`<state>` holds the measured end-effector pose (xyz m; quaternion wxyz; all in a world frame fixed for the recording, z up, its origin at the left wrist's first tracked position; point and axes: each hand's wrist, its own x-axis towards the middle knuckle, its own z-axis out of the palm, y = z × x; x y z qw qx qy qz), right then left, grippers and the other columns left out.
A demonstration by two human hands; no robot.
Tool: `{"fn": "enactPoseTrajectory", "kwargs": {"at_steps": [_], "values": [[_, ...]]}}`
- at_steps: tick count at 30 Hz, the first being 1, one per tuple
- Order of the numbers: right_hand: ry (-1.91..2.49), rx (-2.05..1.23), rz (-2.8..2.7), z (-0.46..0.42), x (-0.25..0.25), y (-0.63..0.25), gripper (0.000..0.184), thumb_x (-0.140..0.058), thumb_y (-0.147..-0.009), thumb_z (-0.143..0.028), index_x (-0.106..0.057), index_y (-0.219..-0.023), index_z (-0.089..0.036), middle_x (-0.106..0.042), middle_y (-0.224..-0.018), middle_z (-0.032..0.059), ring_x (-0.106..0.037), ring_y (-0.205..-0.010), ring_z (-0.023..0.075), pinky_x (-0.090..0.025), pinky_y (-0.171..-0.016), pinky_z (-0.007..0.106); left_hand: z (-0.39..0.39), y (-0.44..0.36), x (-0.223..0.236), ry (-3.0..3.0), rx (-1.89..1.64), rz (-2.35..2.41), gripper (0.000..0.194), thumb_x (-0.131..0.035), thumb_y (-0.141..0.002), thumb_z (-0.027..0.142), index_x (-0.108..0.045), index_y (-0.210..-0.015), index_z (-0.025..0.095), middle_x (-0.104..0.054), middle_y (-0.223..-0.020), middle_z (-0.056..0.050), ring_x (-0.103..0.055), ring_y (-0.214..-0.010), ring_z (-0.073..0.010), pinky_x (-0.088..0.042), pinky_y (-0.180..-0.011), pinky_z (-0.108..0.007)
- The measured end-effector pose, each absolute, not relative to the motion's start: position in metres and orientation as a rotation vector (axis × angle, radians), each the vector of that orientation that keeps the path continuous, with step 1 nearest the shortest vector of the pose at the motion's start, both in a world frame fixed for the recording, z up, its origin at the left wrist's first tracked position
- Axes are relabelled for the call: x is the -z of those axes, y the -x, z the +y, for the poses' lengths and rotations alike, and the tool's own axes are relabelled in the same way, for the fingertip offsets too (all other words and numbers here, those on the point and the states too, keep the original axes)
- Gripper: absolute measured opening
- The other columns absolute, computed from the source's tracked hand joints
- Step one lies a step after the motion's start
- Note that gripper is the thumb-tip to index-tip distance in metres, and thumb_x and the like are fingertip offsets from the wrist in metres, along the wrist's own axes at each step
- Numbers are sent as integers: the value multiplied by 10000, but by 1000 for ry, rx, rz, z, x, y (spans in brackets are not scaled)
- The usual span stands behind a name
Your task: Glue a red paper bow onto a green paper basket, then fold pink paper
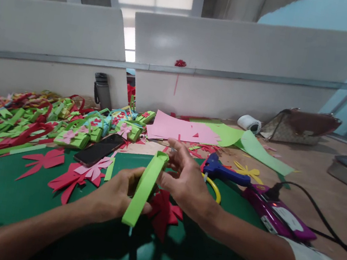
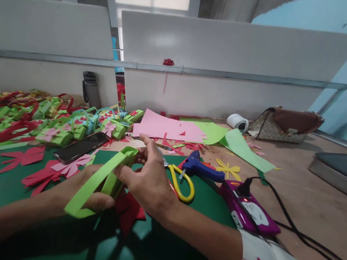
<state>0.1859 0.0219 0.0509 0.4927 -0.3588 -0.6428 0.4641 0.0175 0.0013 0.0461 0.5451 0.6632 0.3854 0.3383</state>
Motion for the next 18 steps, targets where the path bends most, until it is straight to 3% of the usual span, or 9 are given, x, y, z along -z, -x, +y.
{"fn": "enactPoseTrajectory", "kwargs": {"at_steps": [4, 8, 15, 18], "values": [[694, -991, -1683, 18, -45, -189, 803, -715, -688, -142, -340, -1391, -245, -567, -1133, 54, -603, -999, 194, -517, -870, 352, 1, -11, -40, -1883, -925, 1011, 376, -680, -690, 123, -591, -1049, 189, -622, -910, -1, -554, -807, -172, -459, -736, -251], [524, -697, -1837, 13, -39, -193, 873, -697, -703, -92, -285, -1441, -308, -537, -1243, 46, -575, -1090, 198, -492, -935, 347, 4, -4, -36, -2175, -1016, 1045, 484, -613, -741, 116, -522, -1211, 184, -618, -1148, -48, -574, -1030, -216, -443, -920, -317], [534, -388, -1902, 14, -33, -196, 855, -710, -731, -145, -269, -1454, -263, -500, -1327, 84, -515, -1189, 225, -448, -1008, 366, 14, 3, -32, -2243, -1024, 1059, 470, -616, -753, 159, -518, -1212, 164, -623, -1147, -68, -585, -1019, -225, -449, -886, -332], [545, -283, -1894, 19, -37, -197, 731, -731, -716, -167, -378, -1354, -216, -514, -1259, 100, -509, -1172, 233, -447, -1003, 384, 17, 6, -32, -2235, -1017, 1061, 503, -628, -733, 115, -523, -1221, 183, -626, -1144, -44, -582, -1007, -213, -441, -880, -316]]}}
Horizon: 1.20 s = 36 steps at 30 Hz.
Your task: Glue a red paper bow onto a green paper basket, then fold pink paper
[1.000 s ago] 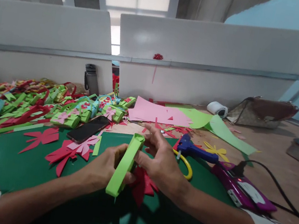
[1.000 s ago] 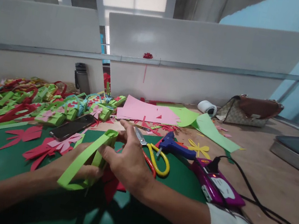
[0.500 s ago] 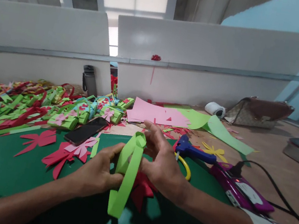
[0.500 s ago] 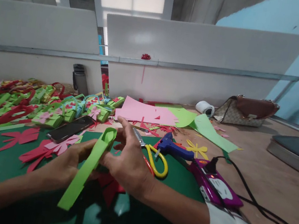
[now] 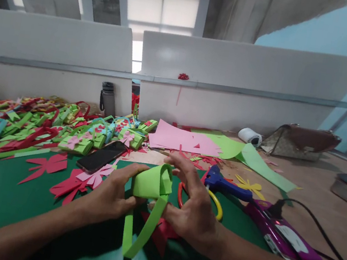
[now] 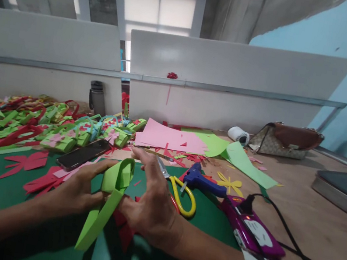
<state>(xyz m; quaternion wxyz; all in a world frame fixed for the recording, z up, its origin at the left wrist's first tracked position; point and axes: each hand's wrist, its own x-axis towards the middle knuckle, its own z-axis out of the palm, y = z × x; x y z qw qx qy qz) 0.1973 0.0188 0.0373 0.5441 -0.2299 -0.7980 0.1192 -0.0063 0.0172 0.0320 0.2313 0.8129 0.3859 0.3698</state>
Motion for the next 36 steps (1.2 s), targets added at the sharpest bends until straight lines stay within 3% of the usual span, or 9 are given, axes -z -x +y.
{"fn": "enactPoseTrajectory", "kwargs": {"at_steps": [5, 13, 18, 22, 28, 36], "values": [[385, -15, -1984, 30, -44, -204, 446, -739, -770, -286, -492, -1127, -186, -452, -1217, 122, -461, -1186, 248, -409, -1031, 421, 20, 10, -37, -2185, -911, 1028, 528, -650, -711, 52, -546, -1205, 206, -645, -1097, -1, -593, -967, -183, -451, -843, -262], [360, 45, -2103, 34, -43, -207, 273, -561, -913, -329, -536, -1106, -139, -479, -1219, 175, -441, -1229, 306, -393, -1025, 516, 16, 10, -39, -2120, -777, 869, 537, -609, -712, 14, -547, -1201, 227, -639, -1089, 26, -601, -984, -171, -449, -860, -244], [365, 53, -2118, 32, -41, -204, 251, -539, -921, -282, -520, -1137, -157, -514, -1202, 163, -495, -1187, 282, -451, -985, 483, 12, 5, -42, -2057, -795, 813, 498, -704, -705, 154, -549, -1174, 213, -620, -1058, 15, -589, -965, -191, -462, -837, -262], [369, 65, -2118, 28, -41, -204, 350, -545, -922, -283, -467, -1238, -153, -528, -1219, 163, -499, -1197, 269, -467, -983, 467, 10, 2, -43, -2007, -885, 830, 425, -748, -682, 198, -564, -1066, 201, -596, -972, 19, -569, -937, -189, -461, -818, -264], [328, 204, -2094, 29, -41, -207, 364, -533, -934, -295, -492, -1243, -105, -537, -1238, 192, -487, -1219, 282, -442, -1011, 489, 10, 3, -40, -1977, -986, 866, 467, -738, -705, 220, -529, -1122, 204, -588, -960, 19, -541, -845, -158, -457, -750, -249], [335, 266, -2104, 29, -42, -206, 293, -535, -921, -266, -550, -1168, -111, -565, -1221, 202, -501, -1211, 302, -459, -976, 537, 6, 3, -39, -2047, -941, 903, 493, -675, -759, 198, -506, -1222, 206, -590, -1064, -10, -538, -925, -188, -447, -820, -282]]}}
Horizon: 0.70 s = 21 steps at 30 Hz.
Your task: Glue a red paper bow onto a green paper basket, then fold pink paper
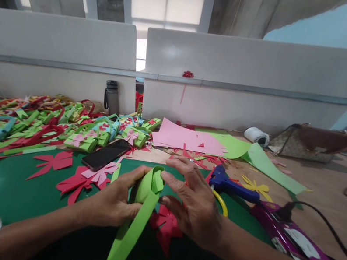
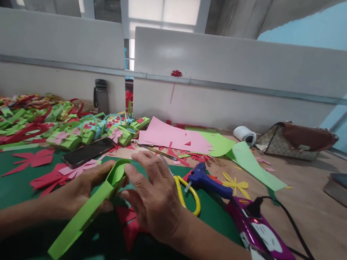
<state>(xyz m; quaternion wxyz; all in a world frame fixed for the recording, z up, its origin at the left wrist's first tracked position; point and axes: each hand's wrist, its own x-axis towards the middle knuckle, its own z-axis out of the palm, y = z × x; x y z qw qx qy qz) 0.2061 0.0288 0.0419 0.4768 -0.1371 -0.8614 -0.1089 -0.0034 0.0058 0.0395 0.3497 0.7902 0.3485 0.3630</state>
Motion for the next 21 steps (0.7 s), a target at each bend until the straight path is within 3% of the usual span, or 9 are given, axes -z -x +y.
{"fn": "enactPoseTrajectory", "kwargs": {"at_steps": [5, 10, 15, 21], "values": [[328, 267, -2123, 28, -41, -206, 267, -538, -913, -251, -552, -1155, -139, -571, -1216, 186, -482, -1229, 310, -463, -964, 557, 4, 4, -35, -2101, -920, 924, 552, -621, -787, 200, -422, -1302, 183, -552, -1176, -55, -522, -1043, -226, -421, -922, -331], [318, 272, -2157, 29, -36, -205, 296, -542, -903, -217, -513, -1188, -141, -556, -1243, 195, -444, -1265, 324, -432, -993, 584, 2, 0, -33, -2172, -901, 938, 431, -549, -761, 146, -471, -1185, 163, -567, -1018, -33, -529, -891, -191, -456, -805, -298], [310, 308, -2187, 27, -34, -203, 279, -525, -894, -147, -523, -1167, -88, -579, -1219, 217, -429, -1289, 326, -422, -1016, 572, 4, -4, -30, -2176, -918, 921, 341, -554, -777, 147, -486, -1111, 173, -569, -1004, -28, -537, -878, -181, -461, -802, -294], [332, 279, -2202, 24, -37, -202, 256, -498, -909, -144, -543, -1159, -112, -603, -1196, 199, -456, -1276, 306, -445, -1006, 552, 6, -6, -28, -2169, -934, 926, 254, -558, -779, 188, -495, -1024, 168, -566, -965, -35, -539, -909, -206, -471, -796, -305]]}}
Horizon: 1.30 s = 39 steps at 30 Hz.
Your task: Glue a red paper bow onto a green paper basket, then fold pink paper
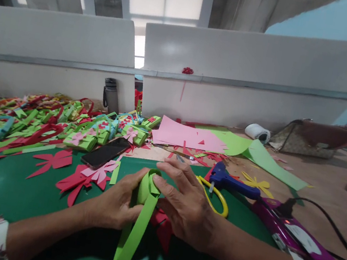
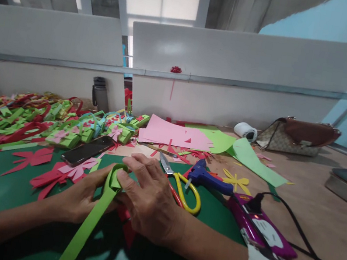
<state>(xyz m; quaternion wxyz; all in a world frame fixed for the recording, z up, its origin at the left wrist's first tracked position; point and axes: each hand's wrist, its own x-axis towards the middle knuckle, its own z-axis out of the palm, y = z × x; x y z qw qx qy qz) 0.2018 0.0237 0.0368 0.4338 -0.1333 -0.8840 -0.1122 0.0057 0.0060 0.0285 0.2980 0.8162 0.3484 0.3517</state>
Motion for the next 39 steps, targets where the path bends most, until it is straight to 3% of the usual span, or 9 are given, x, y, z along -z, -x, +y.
{"fn": "enactPoseTrajectory", "kwargs": {"at_steps": [10, 16, 23, 26, 29, 34, 39], "values": [[281, 237, -2123, 22, -37, -204, 181, -578, -858, -98, -590, -1019, -181, -615, -1155, 130, -499, -1203, 268, -461, -984, 513, 5, -3, -34, -2125, -895, 881, 363, -544, -775, 196, -472, -1131, 175, -556, -1010, -30, -536, -896, -191, -463, -804, -303], [237, 187, -2172, 20, -37, -203, 206, -583, -842, -87, -584, -1034, -161, -600, -1204, 154, -488, -1206, 284, -465, -970, 511, 3, -4, -34, -2071, -883, 878, 328, -571, -782, 203, -503, -1102, 178, -525, -955, -19, -519, -926, -203, -454, -819, -309], [285, -28, -2103, 26, -41, -206, 347, -557, -922, -340, -544, -1213, -149, -623, -1179, 161, -517, -1218, 270, -420, -1034, 503, 13, 7, -40, -1786, -662, 763, 465, -724, -695, 372, -556, -1088, 188, -594, -942, -19, -562, -854, -194, -464, -725, -279], [325, -181, -2125, 29, -43, -207, 417, -634, -874, -369, -543, -1232, -176, -649, -1155, 137, -571, -1165, 248, -463, -998, 440, 13, 9, -50, -1723, -525, 706, 581, -776, -614, 535, -588, -1032, 179, -640, -914, -33, -601, -826, -206, -477, -725, -290], [418, -457, -2167, 27, -47, -207, 372, -687, -826, -264, -586, -1179, -204, -677, -1095, 82, -635, -1040, 197, -514, -909, 354, 8, 9, -62, -1692, -465, 669, 659, -705, -651, 647, -564, -1105, 190, -667, -972, -50, -625, -851, -214, -479, -757, -304], [517, -921, -2136, 24, -55, -204, 148, -689, -775, -137, -701, -917, -179, -694, -888, 4, -651, -835, 140, -507, -824, 292, 1, 11, -68, -1678, -401, 656, 668, -631, -702, 685, -565, -1142, 187, -689, -985, -67, -645, -821, -212, -481, -732, -309], [570, -1096, -2096, 26, -55, -203, 177, -755, -694, -131, -733, -860, -188, -699, -838, -16, -636, -784, 137, -489, -792, 285, 5, 13, -66, -1657, -354, 633, 652, -618, -703, 692, -619, -1092, 168, -713, -946, -51, -667, -809, -214, -484, -728, -299]]}}
